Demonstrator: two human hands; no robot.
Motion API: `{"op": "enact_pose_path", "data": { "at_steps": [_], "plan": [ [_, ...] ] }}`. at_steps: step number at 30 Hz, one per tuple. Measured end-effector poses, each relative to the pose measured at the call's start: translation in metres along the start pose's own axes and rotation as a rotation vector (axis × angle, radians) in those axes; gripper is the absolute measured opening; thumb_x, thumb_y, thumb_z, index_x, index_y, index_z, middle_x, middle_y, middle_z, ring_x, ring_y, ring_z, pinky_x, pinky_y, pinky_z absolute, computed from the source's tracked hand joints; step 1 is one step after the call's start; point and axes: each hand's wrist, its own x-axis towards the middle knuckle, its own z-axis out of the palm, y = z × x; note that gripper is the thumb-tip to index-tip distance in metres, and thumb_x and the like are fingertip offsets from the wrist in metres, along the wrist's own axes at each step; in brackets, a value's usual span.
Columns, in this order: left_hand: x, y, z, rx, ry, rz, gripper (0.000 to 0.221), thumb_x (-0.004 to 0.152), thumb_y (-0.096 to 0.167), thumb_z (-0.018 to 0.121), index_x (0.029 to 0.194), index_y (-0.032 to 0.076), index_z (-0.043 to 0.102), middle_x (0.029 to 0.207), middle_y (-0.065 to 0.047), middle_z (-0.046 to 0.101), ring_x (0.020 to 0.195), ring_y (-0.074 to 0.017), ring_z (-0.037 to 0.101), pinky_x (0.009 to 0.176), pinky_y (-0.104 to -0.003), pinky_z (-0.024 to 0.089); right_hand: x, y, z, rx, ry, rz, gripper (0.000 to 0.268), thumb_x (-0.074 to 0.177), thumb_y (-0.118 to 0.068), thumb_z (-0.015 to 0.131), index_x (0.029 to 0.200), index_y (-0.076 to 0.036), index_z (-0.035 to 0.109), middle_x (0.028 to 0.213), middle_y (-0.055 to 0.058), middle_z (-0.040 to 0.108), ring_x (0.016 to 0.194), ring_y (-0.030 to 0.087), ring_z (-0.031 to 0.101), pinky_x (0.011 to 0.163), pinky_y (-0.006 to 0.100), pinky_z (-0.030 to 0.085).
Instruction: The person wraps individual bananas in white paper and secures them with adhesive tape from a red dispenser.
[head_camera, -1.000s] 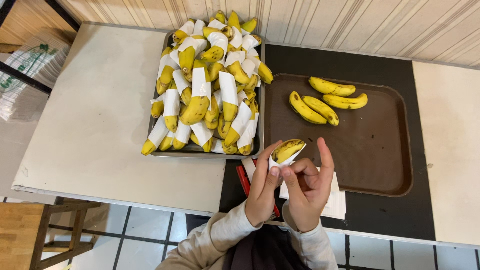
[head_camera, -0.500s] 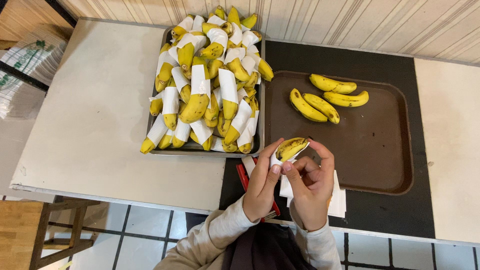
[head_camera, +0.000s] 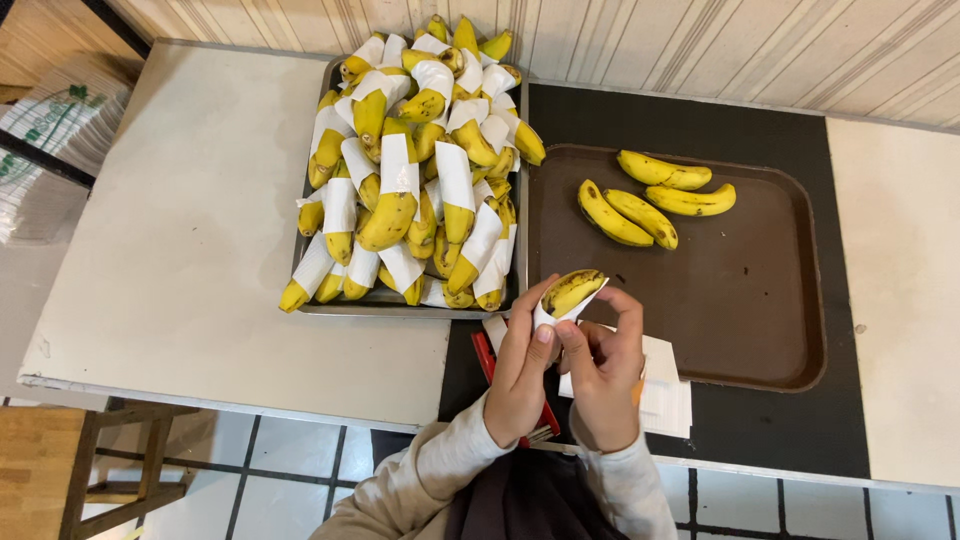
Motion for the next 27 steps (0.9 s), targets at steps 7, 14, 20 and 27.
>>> {"op": "enact_pose_path", "data": {
  "at_steps": [7, 14, 20, 27],
  "plan": [
    [-0.001, 0.004, -0.005, -0.132, -0.050, -0.106, 0.054, 0.094, 0.040, 0.032, 0.133, 0.003, 0.033, 0.136, -0.014, 0.038, 0.125, -0.0208, 0.038, 0.105, -0.030, 0.029, 0.005, 0.027, 0.005, -0.425, 0.400, -0.763, 0.034, 0.070, -0.010, 0.078, 0.085, -0.006, 0.046, 0.084, 0.010, 0.048, 0.078, 0.023, 0.045, 0.073, 0.034, 0.038],
    [-0.001, 0.008, -0.010, -0.048, -0.057, -0.119, 0.049, 0.094, 0.036, 0.032, 0.130, 0.003, 0.037, 0.131, -0.013, 0.044, 0.123, -0.0208, 0.041, 0.105, -0.031, 0.030, 0.011, 0.024, -0.004, -0.554, 0.202, -0.810, 0.011, 0.082, -0.016, 0.069, 0.093, -0.020, 0.069, 0.128, 0.015, 0.035, 0.120, 0.032, 0.040, 0.088, 0.040, 0.036],
    [-0.003, 0.010, -0.012, 0.032, -0.068, -0.082, 0.049, 0.094, 0.037, 0.032, 0.127, 0.002, 0.039, 0.128, -0.014, 0.048, 0.120, -0.0215, 0.045, 0.103, -0.031, 0.033, 0.015, 0.027, -0.007, -0.643, 0.155, -0.810, 0.016, 0.086, -0.023, 0.058, 0.096, -0.017, 0.069, 0.134, 0.023, 0.027, 0.126, 0.036, 0.033, 0.100, 0.047, 0.031],
    [-0.007, 0.007, -0.016, -0.086, -0.057, -0.105, 0.046, 0.094, 0.035, 0.035, 0.124, 0.002, 0.044, 0.119, -0.012, 0.053, 0.110, -0.0190, 0.050, 0.095, -0.029, 0.037, 0.019, 0.026, 0.004, -0.526, 0.080, -0.763, 0.034, 0.090, -0.037, 0.046, 0.108, -0.013, 0.062, 0.138, 0.021, 0.023, 0.133, 0.036, 0.026, 0.108, 0.049, 0.029]
  ]
}}
